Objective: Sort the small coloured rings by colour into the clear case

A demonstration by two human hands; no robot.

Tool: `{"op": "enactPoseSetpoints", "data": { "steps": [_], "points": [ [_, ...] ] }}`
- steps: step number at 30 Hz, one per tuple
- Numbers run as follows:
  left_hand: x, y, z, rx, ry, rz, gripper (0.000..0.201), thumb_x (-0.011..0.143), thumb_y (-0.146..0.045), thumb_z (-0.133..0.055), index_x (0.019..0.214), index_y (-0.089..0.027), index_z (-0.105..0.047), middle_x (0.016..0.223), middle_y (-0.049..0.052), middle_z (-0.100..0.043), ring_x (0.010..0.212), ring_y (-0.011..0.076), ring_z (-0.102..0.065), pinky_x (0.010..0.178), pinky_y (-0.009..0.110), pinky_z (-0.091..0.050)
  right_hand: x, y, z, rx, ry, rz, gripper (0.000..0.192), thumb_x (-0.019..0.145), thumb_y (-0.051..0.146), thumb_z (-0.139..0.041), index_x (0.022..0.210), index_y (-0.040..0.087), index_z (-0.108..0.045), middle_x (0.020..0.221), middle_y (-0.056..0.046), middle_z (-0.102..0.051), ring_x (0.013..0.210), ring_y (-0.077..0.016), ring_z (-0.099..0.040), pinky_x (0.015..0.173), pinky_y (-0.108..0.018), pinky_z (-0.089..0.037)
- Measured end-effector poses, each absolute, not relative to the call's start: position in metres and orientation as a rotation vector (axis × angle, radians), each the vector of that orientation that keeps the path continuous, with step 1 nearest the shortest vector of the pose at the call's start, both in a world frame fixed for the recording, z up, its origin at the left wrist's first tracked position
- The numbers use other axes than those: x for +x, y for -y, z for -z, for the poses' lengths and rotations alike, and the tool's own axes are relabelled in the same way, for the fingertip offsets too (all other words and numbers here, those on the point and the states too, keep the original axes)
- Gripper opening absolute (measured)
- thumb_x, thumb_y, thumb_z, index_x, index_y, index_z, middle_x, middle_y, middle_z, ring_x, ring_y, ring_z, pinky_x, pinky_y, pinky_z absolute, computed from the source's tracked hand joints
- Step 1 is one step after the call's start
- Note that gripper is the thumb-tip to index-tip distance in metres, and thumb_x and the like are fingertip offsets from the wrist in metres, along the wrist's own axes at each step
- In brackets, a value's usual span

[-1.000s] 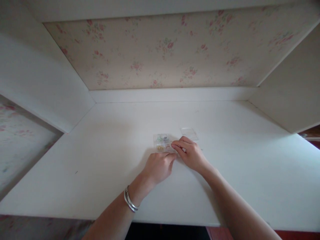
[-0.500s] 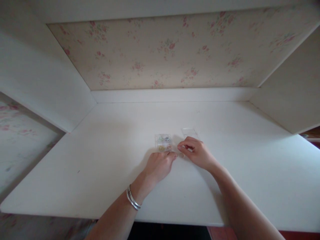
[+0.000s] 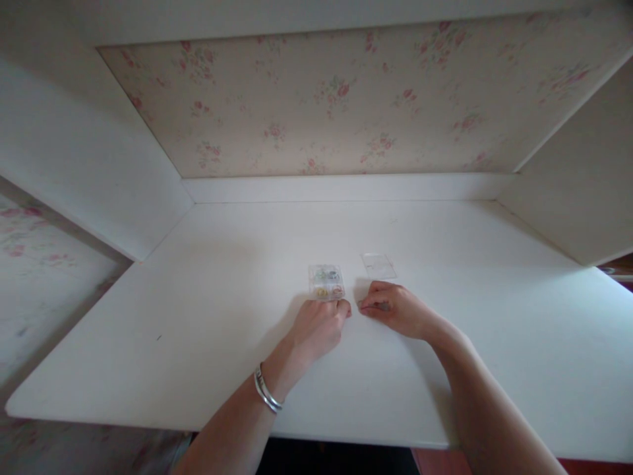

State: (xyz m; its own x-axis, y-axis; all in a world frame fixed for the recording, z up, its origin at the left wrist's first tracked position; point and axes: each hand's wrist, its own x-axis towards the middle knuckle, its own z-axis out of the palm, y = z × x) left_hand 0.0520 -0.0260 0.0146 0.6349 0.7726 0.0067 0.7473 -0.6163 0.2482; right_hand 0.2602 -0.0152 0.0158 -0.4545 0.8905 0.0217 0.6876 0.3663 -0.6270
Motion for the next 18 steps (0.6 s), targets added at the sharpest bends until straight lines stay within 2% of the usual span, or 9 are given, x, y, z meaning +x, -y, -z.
{"op": "enactPoseSetpoints", "data": {
  "steps": [8, 12, 18],
  "points": [
    [0.044, 0.022, -0.012, 2.539, -1.368, -0.471, 0.022, 0.093, -0.025, -0.039, 0.102, -0.021, -0.058, 0.090, 0.004, -0.071, 0.080, 0.0171, -0.067, 0.069, 0.028, -0.050, 0.261, 0.014, -0.017, -1.300, 2.431, -0.672, 0.019, 0.088, 0.024, -0.049, 0.081, 0.021, -0.067, 0.082, -0.003, -0.062, 0.077, -0.0146, -0.057, 0.071, -0.027, -0.042],
    [0.042, 0.015, -0.011, 2.469, -1.433, -0.623, 0.019, 0.093, -0.023, -0.040, 0.100, -0.021, -0.058, 0.096, 0.002, -0.071, 0.084, 0.0156, -0.067, 0.072, 0.026, -0.049, 0.258, 0.015, -0.018, -1.342, 2.417, -0.674, 0.019, 0.088, 0.023, -0.049, 0.079, 0.021, -0.065, 0.083, -0.003, -0.062, 0.078, -0.0148, -0.057, 0.070, -0.026, -0.042],
    [0.045, 0.015, -0.012, 2.488, -1.510, -0.586, 0.022, 0.090, -0.016, -0.044, 0.103, -0.023, -0.060, 0.099, 0.003, -0.070, 0.085, 0.0152, -0.066, 0.071, 0.024, -0.048, 0.257, 0.015, -0.017, -1.329, 2.387, -0.691, 0.019, 0.087, 0.023, -0.049, 0.079, 0.021, -0.066, 0.083, -0.003, -0.062, 0.076, -0.0142, -0.057, 0.069, -0.026, -0.042]
  ]
}}
